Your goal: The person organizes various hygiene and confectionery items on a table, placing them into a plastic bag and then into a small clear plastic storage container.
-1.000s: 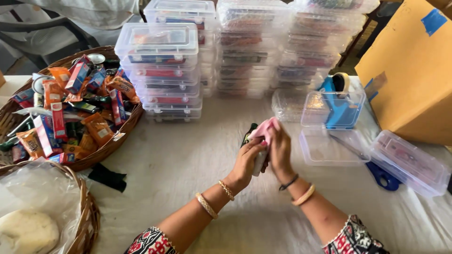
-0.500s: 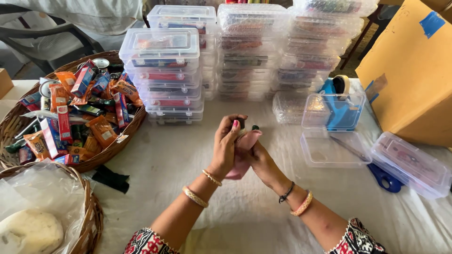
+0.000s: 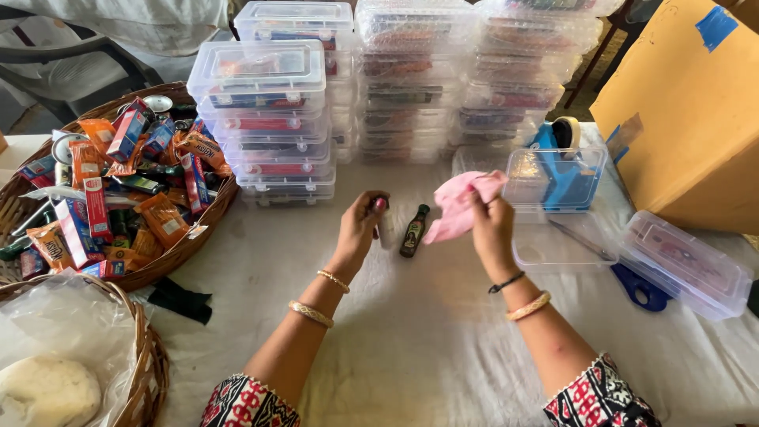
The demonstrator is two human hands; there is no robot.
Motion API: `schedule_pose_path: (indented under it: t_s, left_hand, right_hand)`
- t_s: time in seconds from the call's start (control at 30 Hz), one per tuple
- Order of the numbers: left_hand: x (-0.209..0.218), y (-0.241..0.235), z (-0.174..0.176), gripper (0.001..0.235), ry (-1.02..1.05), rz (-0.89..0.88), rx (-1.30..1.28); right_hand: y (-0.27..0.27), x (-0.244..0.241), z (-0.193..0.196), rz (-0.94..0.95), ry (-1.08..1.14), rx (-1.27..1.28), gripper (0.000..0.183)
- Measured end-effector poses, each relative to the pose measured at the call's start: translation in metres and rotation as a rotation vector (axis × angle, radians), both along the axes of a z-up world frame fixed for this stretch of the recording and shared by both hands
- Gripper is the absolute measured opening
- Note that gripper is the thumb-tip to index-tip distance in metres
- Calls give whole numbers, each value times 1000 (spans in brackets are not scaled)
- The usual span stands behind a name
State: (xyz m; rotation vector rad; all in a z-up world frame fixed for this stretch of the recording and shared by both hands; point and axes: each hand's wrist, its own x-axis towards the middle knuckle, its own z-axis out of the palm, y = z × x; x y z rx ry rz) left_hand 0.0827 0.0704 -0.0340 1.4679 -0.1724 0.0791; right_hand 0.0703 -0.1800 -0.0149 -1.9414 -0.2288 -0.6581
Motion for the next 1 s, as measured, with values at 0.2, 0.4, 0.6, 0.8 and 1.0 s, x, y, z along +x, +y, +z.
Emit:
schedule_pose_path:
  t_s: [0.2, 0.4, 0.6, 0.8, 1.0]
  left_hand:
    - [14, -10, -29, 38, -103, 67, 385]
    - [19, -7, -39, 36, -359, 88, 565]
    - [-17, 39, 62, 5, -595, 457, 801]
    - [-13, 149, 94, 12, -635, 1000, 968]
    - [-3, 240, 58, 29, -41, 1279, 1390]
  right_hand:
    - [-8, 3, 4, -66, -93, -71, 22]
    - [4, 10, -31, 73, -74, -308, 21]
    - [-5, 20, -52, 168, -133, -406, 14]
    - [-5, 22, -49, 116, -109, -367, 18]
    - [-3, 21, -48, 78, -30, -377, 23]
